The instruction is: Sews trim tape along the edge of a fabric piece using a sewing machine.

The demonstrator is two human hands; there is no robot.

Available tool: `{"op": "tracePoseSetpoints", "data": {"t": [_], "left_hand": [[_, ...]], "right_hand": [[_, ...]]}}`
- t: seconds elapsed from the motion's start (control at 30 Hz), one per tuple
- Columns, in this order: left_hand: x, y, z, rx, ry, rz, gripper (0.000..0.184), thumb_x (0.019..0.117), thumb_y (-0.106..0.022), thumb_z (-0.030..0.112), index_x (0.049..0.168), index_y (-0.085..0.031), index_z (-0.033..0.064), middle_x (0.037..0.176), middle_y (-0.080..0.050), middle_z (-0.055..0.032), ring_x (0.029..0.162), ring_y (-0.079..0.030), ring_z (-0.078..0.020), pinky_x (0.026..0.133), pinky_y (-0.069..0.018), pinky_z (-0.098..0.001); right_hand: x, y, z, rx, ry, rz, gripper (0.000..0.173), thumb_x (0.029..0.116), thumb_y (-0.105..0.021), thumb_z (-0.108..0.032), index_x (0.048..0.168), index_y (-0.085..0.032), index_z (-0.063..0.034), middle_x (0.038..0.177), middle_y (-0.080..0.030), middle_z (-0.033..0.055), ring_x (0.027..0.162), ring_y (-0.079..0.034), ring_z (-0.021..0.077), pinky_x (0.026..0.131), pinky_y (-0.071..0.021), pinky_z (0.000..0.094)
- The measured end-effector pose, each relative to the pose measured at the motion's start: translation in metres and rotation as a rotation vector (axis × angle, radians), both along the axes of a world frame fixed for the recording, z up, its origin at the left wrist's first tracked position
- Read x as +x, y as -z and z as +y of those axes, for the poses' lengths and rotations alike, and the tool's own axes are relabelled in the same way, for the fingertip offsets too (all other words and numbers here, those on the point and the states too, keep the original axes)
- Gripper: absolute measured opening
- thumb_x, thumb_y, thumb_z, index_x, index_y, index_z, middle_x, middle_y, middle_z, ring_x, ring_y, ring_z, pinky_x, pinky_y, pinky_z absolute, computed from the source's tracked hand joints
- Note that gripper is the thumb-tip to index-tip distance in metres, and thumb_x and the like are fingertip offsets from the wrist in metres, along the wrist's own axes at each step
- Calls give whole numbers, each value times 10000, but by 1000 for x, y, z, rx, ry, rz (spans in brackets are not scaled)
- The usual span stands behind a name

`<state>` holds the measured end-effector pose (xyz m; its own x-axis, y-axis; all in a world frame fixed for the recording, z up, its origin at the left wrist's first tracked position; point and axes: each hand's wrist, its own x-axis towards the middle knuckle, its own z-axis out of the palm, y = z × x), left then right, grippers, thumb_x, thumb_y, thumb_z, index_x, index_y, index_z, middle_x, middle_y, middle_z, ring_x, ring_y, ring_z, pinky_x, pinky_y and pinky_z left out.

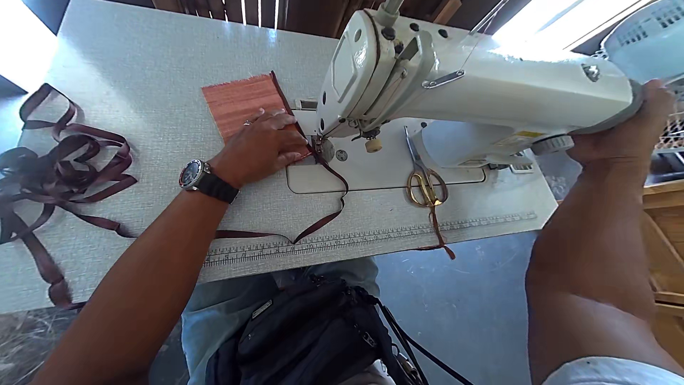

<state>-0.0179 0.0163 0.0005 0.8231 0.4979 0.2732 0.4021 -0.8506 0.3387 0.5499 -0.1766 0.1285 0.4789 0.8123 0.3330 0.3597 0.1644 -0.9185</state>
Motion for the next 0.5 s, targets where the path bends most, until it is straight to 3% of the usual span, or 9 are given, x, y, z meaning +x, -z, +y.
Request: {"op": "tracePoseSetpoints", "data": {"t": [0.1,0.2,0.27,0.33,0.43,0.5], "left_hand": [[0,0,1,-2,2,1,334,1017,-565,441,1267,-727,290,1502,-550,-110,1467,-432,-331,1219,-288,-597],[-1,-1,4,-10,4,20,338,1017,-566,448,1282,-716,303,1516,-537,-101,1477,-417,-322,1226,-275,-596],[-1,-1,6,-21,9,29,335,1015,-571,437,1281,-717,296,1518,-534,-102,1483,-407,-325,1229,-263,-601],[-1,-3,6,-17,15,34,340,1015,-567,443,1279,-719,291,1514,-536,-104,1483,-408,-327,1228,-269,-598],[-1,-3,6,-14,16,24,336,1012,-572,440,1275,-720,290,1508,-542,-108,1480,-410,-332,1223,-275,-603],[-2,-2,6,-8,10,23,339,1015,-565,442,1281,-716,296,1508,-542,-109,1477,-415,-331,1223,-278,-599]], "right_hand": [[2,-5,0,-80,42,6,553,1024,-233,-590,1350,-526,-252,1331,-623,-18,1256,-589,155,1071,-493,446],[3,-33,6,-410,270,59,485,1009,-333,-650,1282,-551,-313,1223,-637,-62,1120,-630,124,930,-546,440],[7,-51,18,-636,366,80,473,980,-416,-659,1231,-583,-294,1169,-642,-20,1028,-654,168,832,-566,471],[4,-66,29,-816,410,57,448,973,-427,-642,1172,-584,-272,1103,-641,1,936,-664,174,744,-580,443],[-3,-71,33,-884,444,9,436,977,-422,-626,1140,-576,-253,1045,-637,10,857,-664,169,673,-578,412],[-5,-67,30,-818,427,2,448,981,-417,-628,1171,-578,-254,1092,-627,13,916,-649,181,733,-560,444]]}}
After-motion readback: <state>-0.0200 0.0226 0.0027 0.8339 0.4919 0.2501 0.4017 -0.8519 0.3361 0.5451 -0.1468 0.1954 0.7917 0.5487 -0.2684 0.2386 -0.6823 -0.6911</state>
